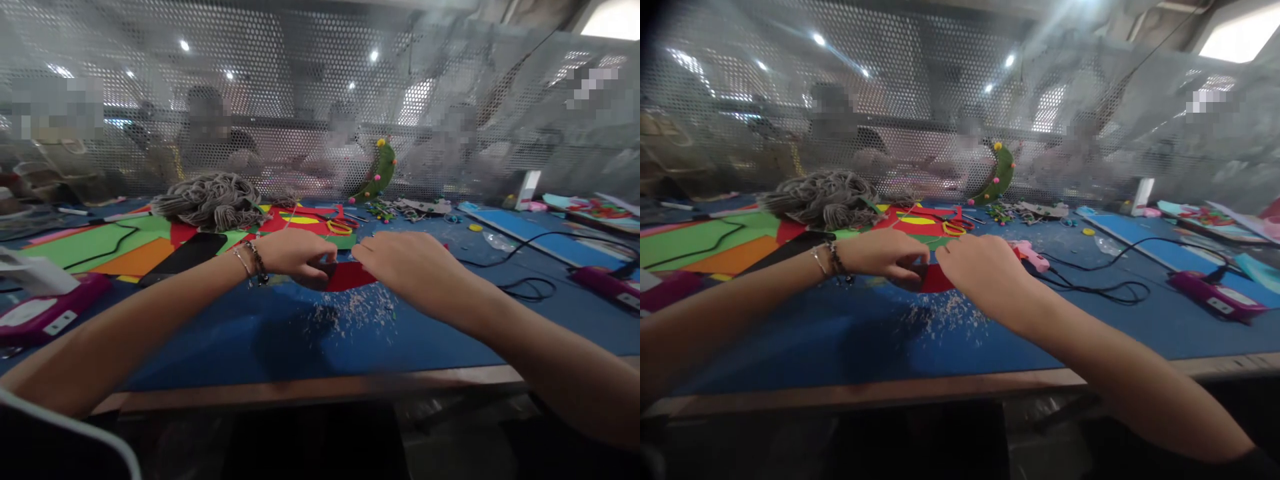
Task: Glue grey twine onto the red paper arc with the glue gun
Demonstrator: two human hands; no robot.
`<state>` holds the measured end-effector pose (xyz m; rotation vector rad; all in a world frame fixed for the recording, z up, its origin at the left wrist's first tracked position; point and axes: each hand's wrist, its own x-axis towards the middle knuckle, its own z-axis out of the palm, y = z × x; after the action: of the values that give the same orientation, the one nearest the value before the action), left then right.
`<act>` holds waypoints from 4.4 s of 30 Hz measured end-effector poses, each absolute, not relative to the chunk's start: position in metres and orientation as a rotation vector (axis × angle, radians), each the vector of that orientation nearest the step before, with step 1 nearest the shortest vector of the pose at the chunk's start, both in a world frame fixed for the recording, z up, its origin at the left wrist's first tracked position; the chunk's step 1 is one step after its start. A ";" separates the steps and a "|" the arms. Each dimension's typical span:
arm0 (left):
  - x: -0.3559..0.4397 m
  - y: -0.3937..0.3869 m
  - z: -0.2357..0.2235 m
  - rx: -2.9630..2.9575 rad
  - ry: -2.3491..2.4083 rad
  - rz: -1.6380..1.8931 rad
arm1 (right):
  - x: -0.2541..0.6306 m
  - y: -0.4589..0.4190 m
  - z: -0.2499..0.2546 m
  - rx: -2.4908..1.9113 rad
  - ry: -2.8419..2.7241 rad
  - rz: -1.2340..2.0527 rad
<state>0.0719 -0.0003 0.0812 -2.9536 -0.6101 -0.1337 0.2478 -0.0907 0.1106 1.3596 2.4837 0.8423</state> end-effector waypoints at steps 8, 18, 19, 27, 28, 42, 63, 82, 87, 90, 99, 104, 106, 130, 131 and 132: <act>0.063 -0.011 0.114 -2.731 -0.773 -0.279 | 0.246 -0.094 0.122 1.385 2.608 1.052; 0.042 0.010 0.102 -3.117 -1.137 -0.973 | 0.258 -0.076 0.089 1.338 3.210 0.793; 0.040 0.011 0.096 -3.117 -1.158 -1.030 | 0.259 -0.069 0.082 1.425 3.224 0.540; 0.044 -0.003 0.056 -3.115 -1.301 -1.304 | 0.246 -0.039 0.048 1.507 3.107 -1.044; 0.046 -0.005 0.052 -3.113 -1.320 -1.329 | 0.245 -0.040 0.046 1.527 3.088 -1.106; 0.046 -0.010 0.037 -2.998 -1.535 -1.587 | 0.249 -0.046 0.038 1.667 3.084 -1.245; 0.035 -0.015 0.031 -2.708 -1.105 -1.315 | 0.322 0.003 0.048 2.248 2.905 -0.229; 0.046 -0.020 0.003 -2.883 -0.602 -0.546 | 0.374 0.016 0.060 2.515 2.141 0.162; 0.047 -0.016 -0.001 -2.942 -0.647 -0.600 | 0.381 0.012 0.060 2.427 1.983 -0.139; 0.047 -0.012 -0.004 -2.968 -0.673 -0.641 | 0.381 0.012 0.057 2.391 1.952 -0.253; 0.047 0.002 -0.010 -3.259 -0.639 -0.754 | 0.381 0.022 0.054 2.567 1.859 -0.298; 0.044 0.003 -0.007 -3.298 -0.601 -0.763 | 0.380 0.017 0.061 2.753 1.884 -0.324; 0.041 0.004 -0.007 -3.327 -0.572 -0.728 | 0.375 0.014 0.061 2.781 1.941 -0.327; 0.038 0.007 -0.008 -3.364 -0.572 -0.678 | 0.305 -0.014 0.025 2.104 2.687 -0.343; 0.038 0.007 -0.008 -3.365 -0.571 -0.684 | 0.305 -0.014 0.024 2.110 2.695 -0.344; 0.038 0.007 -0.008 -3.364 -0.574 -0.684 | 0.306 -0.014 0.024 2.111 2.708 -0.340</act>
<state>0.0381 0.0072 -0.0081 -3.3643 -0.5745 -0.6839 0.3057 -0.0139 0.0238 2.1110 2.7080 -0.3400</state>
